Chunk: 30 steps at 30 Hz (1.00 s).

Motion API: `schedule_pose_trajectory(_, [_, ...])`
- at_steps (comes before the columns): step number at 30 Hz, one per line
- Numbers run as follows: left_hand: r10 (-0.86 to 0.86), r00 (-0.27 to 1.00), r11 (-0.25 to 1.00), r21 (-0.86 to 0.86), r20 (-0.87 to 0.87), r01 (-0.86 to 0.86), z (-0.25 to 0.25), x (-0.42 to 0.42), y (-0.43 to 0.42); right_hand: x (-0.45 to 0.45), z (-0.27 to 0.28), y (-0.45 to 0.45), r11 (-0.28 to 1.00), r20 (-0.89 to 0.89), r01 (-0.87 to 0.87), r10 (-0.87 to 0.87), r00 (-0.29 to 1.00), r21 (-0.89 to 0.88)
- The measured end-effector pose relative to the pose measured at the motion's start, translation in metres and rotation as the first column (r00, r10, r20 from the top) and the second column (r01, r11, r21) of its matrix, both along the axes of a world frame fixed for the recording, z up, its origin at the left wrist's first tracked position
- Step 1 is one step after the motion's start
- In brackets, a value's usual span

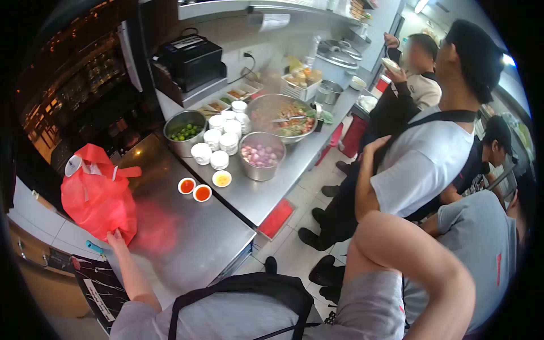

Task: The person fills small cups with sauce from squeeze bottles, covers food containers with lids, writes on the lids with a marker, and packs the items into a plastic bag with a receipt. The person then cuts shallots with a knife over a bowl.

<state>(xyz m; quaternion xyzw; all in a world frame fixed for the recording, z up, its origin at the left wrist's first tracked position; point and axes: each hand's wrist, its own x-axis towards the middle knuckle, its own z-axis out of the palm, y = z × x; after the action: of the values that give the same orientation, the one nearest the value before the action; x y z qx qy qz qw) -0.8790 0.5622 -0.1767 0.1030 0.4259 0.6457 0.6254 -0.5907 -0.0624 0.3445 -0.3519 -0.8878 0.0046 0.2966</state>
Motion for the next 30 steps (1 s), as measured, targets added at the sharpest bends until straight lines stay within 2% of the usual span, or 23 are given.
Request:
schedule_pose_trajectory(2, [-0.006,1.000,1.000,-0.016,0.025,0.006,-0.009,-0.006,-0.005,-0.007,0.003,-0.011,0.997,0.105,-0.074,0.078,0.991,-0.037])
schedule_pose_trajectory(5, [0.015,0.999,0.999,0.043,-0.052,-0.013,-0.002,0.001,-0.037,-0.005,0.002,-0.027,0.987,0.181,-0.143,0.153,0.971,-0.072])
schedule_pose_trajectory(6, [0.101,0.953,0.994,0.075,-0.284,-0.083,0.027,0.021,-0.086,0.000,-0.001,-0.033,0.985,0.196,-0.156,0.169,0.966,-0.079])
schedule_pose_trajectory(7, [0.185,0.850,0.982,0.117,-0.494,-0.146,0.045,0.042,-0.129,0.004,0.001,-0.039,0.980,0.210,-0.176,0.191,0.959,-0.089])
schedule_pose_trajectory(8, [0.191,0.852,0.981,0.109,-0.488,-0.158,0.035,0.056,-0.158,0.012,0.001,-0.045,0.978,0.213,-0.184,0.202,0.956,-0.101])
schedule_pose_trajectory(10, [0.146,0.547,0.920,0.317,-0.824,0.232,0.006,0.093,-0.222,0.026,0.005,-0.058,0.969,0.235,-0.211,0.237,0.943,-0.128])
schedule_pose_trajectory(11, [0.130,0.560,0.929,0.298,-0.818,0.220,-0.002,0.113,-0.258,0.035,0.006,-0.064,0.965,0.240,-0.218,0.249,0.938,-0.148])
schedule_pose_trajectory(13, [-0.168,0.477,0.863,0.106,-0.863,0.495,0.002,0.148,-0.334,0.054,0.010,-0.077,0.954,0.245,-0.227,0.272,0.931,-0.195])
schedule_pose_trajectory(14, [-0.057,0.297,0.810,0.130,-0.953,0.572,0.003,0.156,-0.360,0.063,0.010,-0.082,0.949,0.249,-0.233,0.284,0.926,-0.214])
schedule_pose_trajectory(15, [-0.071,0.307,0.815,0.122,-0.949,0.566,0.008,0.162,-0.380,0.072,0.011,-0.088,0.943,0.250,-0.237,0.294,0.923,-0.232])
schedule_pose_trajectory(17, [0.227,0.028,0.670,0.177,-0.974,0.721,0.020,0.169,-0.400,0.092,0.010,-0.099,0.935,0.251,-0.255,0.315,0.915,-0.247])
schedule_pose_trajectory(18, [0.180,0.005,0.664,0.125,-0.984,0.737,0.028,0.173,-0.403,0.103,0.009,-0.103,0.936,0.242,-0.256,0.314,0.918,-0.242])
schedule_pose_trajectory(21, [0.184,-0.076,0.701,0.077,-0.980,0.709,0.027,0.175,-0.396,0.138,0.002,-0.112,0.932,0.201,-0.279,0.327,0.923,-0.231])
schedule_pose_trajectory(30, [0.169,-0.209,0.691,-0.036,-0.963,0.722,0.019,0.181,-0.386,0.203,-0.006,-0.093,0.906,0.151,-0.308,0.362,0.920,-0.290])
